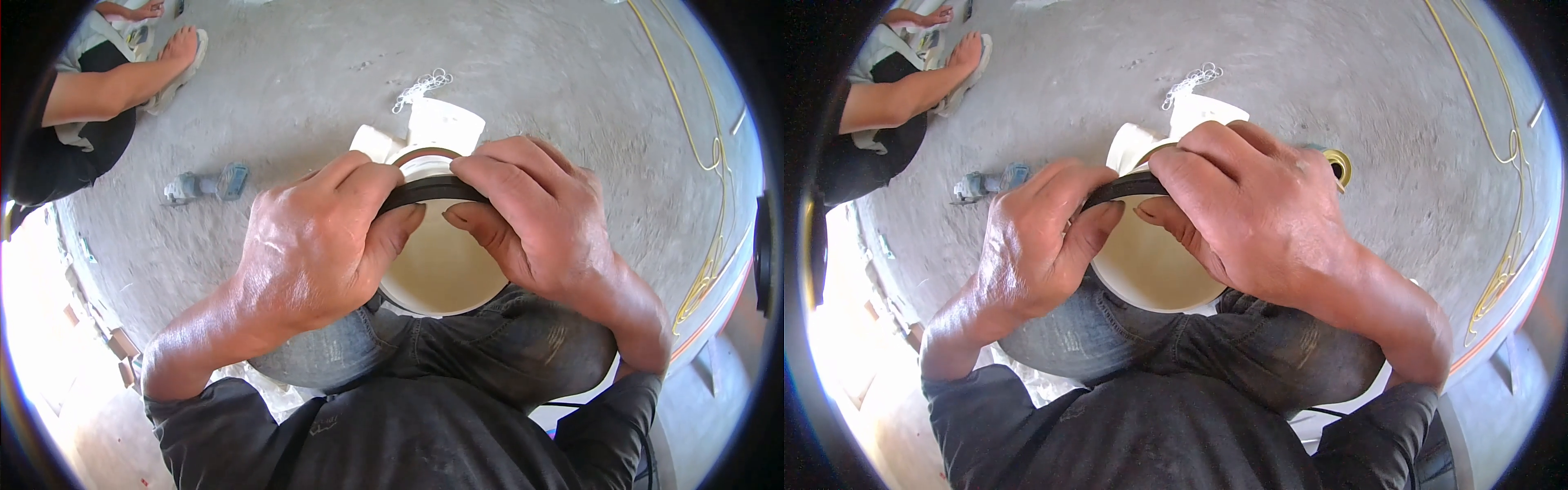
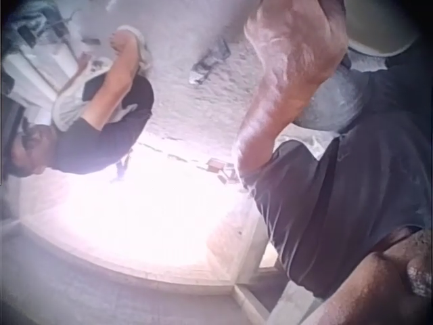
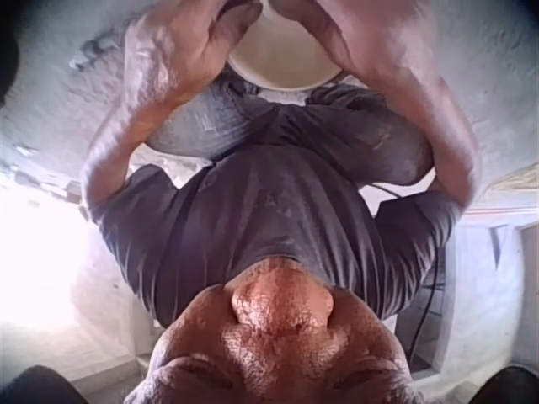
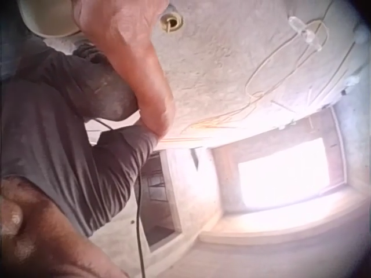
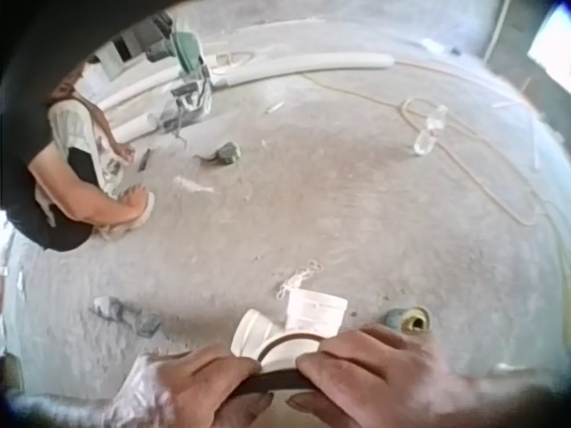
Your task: The person is applying PVC primer and cement to PVC fittings and assembling them.
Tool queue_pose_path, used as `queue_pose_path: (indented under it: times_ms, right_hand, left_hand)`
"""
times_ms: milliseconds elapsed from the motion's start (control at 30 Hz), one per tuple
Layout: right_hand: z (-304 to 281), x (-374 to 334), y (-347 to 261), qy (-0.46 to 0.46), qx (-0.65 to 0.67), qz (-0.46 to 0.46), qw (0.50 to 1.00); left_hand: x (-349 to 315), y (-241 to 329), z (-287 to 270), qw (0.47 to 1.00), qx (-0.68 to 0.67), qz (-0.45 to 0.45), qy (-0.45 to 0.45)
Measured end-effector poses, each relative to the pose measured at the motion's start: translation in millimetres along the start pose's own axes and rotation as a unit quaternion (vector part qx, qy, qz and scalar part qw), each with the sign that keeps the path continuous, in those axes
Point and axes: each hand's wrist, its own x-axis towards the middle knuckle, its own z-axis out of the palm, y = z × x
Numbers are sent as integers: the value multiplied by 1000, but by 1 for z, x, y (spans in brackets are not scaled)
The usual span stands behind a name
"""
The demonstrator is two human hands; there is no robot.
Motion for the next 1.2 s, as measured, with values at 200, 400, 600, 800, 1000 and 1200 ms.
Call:
queue_pose_path:
  times_ms: [200, 400, 600, 800, 1000, 1200]
  right_hand:
    - [-3, 4, 1, -28, -66, 4, 997]
    - [-5, 2, -3, -50, -106, 9, 993]
    - [-2, 2, -6, -1, -142, -11, 990]
    - [2, 5, 1, -21, -32, 57, 998]
    - [2, 6, -7, -1, -86, 45, 995]
    - [0, 14, 8, -30, 73, 129, 989]
  left_hand:
    - [8, -4, 4, 1000, 6, 26, 7]
    - [12, -6, 10, 993, 66, 88, 30]
    - [14, 0, 8, 997, 59, 44, 30]
    - [18, -3, 9, 999, 2, 20, 32]
    - [19, -3, 11, 997, -26, 31, 73]
    - [17, -10, 11, 998, -52, 9, 28]
